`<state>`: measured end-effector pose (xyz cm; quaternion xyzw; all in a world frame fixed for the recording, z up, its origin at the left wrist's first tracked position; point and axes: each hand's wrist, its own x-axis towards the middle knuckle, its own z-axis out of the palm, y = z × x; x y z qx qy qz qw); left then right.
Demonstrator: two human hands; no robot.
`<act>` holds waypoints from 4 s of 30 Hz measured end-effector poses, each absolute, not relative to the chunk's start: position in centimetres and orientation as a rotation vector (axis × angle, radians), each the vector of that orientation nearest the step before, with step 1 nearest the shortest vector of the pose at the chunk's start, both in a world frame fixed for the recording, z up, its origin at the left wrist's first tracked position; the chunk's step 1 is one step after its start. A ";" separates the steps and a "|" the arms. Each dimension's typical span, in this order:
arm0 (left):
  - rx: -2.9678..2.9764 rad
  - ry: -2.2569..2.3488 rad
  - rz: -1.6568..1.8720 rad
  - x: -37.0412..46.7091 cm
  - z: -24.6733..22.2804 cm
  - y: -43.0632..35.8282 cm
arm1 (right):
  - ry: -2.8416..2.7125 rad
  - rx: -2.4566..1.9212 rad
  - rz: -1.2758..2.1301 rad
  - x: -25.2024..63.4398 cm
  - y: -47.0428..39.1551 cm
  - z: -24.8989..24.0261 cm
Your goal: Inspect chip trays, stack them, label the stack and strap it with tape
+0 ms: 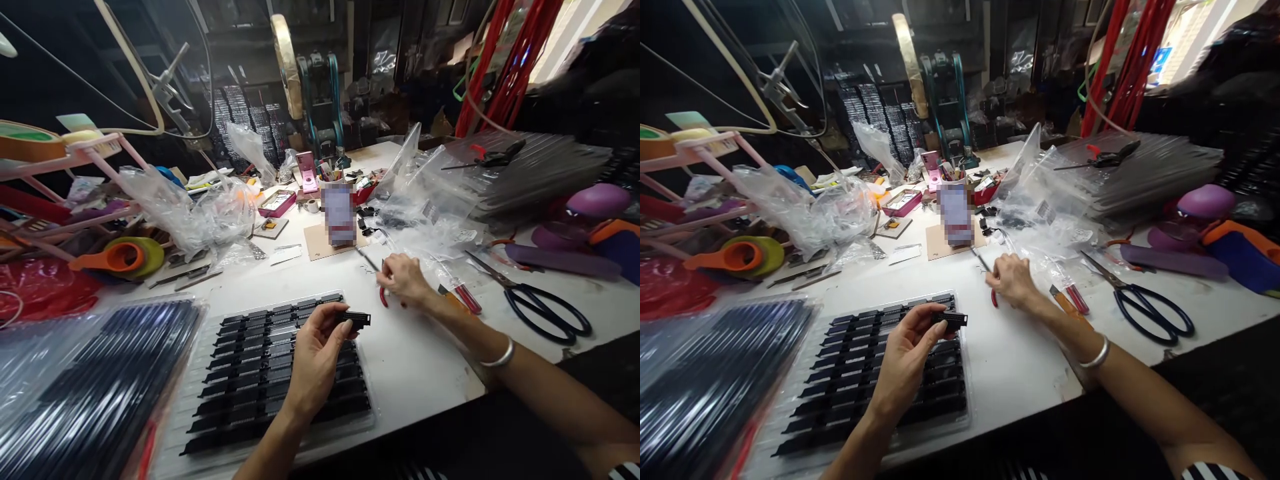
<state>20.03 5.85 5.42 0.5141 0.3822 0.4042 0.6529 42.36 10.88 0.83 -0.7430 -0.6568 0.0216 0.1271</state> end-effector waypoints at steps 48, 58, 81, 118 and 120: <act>1.207 0.908 0.750 20.6 4.8 5.1 | -2.088 -1.905 0.404 45.4 10.2 0.8; 1.210 0.917 0.749 20.7 4.6 5.0 | -1.833 -1.653 0.638 45.5 10.3 2.3; 1.248 0.934 0.749 20.9 4.4 5.1 | -1.975 -2.173 0.469 48.7 9.9 2.4; 1.137 0.819 0.772 20.9 4.1 5.1 | -1.536 -2.178 0.097 48.3 -1.9 0.4; 1.076 0.791 0.766 20.8 3.8 5.2 | -1.390 -1.924 0.387 46.5 -2.5 1.5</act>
